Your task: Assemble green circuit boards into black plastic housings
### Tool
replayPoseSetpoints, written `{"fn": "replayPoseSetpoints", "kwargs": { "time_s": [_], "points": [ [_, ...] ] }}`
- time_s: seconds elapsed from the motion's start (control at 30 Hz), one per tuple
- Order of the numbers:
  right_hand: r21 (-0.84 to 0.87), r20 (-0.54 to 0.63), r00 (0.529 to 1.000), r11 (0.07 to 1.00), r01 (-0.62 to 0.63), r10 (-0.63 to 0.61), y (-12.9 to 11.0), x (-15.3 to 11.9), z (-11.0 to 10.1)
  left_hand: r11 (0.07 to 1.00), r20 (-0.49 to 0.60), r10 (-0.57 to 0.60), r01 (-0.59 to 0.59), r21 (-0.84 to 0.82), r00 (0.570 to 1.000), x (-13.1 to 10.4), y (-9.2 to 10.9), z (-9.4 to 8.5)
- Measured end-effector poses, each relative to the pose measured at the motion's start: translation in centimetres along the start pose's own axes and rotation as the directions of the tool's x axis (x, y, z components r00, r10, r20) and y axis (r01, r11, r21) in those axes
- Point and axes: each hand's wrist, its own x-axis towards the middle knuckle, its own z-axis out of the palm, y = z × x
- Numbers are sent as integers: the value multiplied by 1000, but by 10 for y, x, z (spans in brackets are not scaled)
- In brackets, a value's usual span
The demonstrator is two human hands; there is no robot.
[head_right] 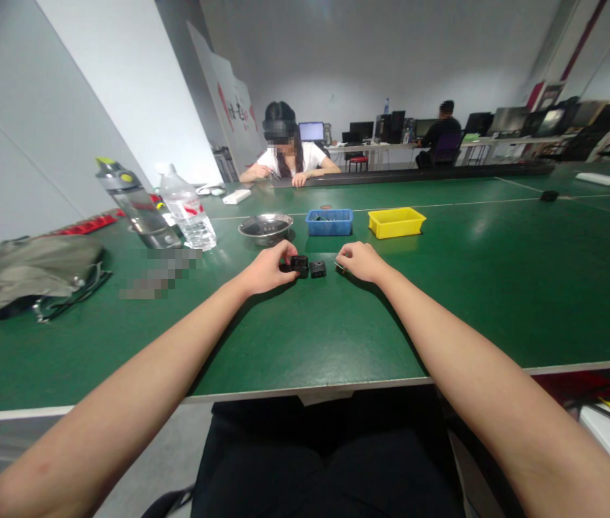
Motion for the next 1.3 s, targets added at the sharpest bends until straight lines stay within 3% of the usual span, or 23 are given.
{"fn": "replayPoseSetpoints", "kwargs": {
  "time_s": [1.3],
  "points": [
    [-1,-18,1000,1000,7,-7,2,1,2,999,31,-22,23,-30,999,-1,2,0]
  ]
}}
